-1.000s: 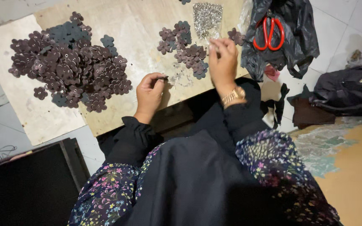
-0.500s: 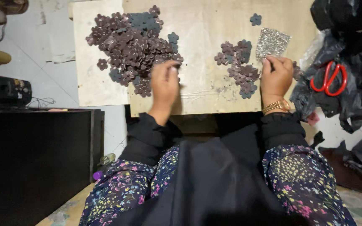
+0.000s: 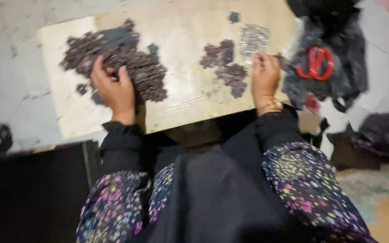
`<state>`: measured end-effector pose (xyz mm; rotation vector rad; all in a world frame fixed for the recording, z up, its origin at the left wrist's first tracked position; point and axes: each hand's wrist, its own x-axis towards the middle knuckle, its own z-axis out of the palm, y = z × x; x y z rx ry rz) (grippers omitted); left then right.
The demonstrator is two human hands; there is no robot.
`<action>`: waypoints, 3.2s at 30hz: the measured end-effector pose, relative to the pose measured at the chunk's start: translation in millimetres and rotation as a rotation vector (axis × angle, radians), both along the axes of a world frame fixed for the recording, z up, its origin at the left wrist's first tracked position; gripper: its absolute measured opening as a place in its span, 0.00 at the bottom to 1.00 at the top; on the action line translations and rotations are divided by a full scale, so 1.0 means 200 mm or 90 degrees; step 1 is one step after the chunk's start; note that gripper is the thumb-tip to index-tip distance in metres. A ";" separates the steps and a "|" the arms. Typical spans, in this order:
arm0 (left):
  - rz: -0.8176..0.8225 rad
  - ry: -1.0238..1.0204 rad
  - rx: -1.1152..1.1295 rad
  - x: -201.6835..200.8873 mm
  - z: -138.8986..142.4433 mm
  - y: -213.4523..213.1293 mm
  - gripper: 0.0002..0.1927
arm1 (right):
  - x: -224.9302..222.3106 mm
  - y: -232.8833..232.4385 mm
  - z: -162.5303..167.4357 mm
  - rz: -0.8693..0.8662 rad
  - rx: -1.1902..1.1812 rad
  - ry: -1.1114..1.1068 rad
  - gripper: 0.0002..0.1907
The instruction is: The person sits on the floor and repeatedly picks up small dark flower-shaped pieces and tiny metal fasteners from a wooden board. They attach the fasteners to the pieces by hand and place the finished units back on the board.
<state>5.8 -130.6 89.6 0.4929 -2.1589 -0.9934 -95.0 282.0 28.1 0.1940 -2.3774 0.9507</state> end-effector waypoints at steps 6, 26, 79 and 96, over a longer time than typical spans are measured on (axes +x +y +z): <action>-0.240 0.210 -0.194 -0.14 0.34 0.04 0.37 | 0.02 0.00 0.04 -0.023 -0.072 -0.018 0.05; -0.497 -0.004 -0.146 -0.22 -0.06 1.07 0.09 | -0.02 -0.02 0.08 -0.001 0.159 -0.044 0.13; -0.458 -0.090 0.705 0.03 -0.08 0.92 0.10 | 0.53 -0.43 0.43 0.219 -0.075 0.027 0.09; -0.428 -0.134 0.772 0.09 -0.31 0.79 0.07 | 0.64 -0.42 0.31 0.313 -0.161 -0.135 0.17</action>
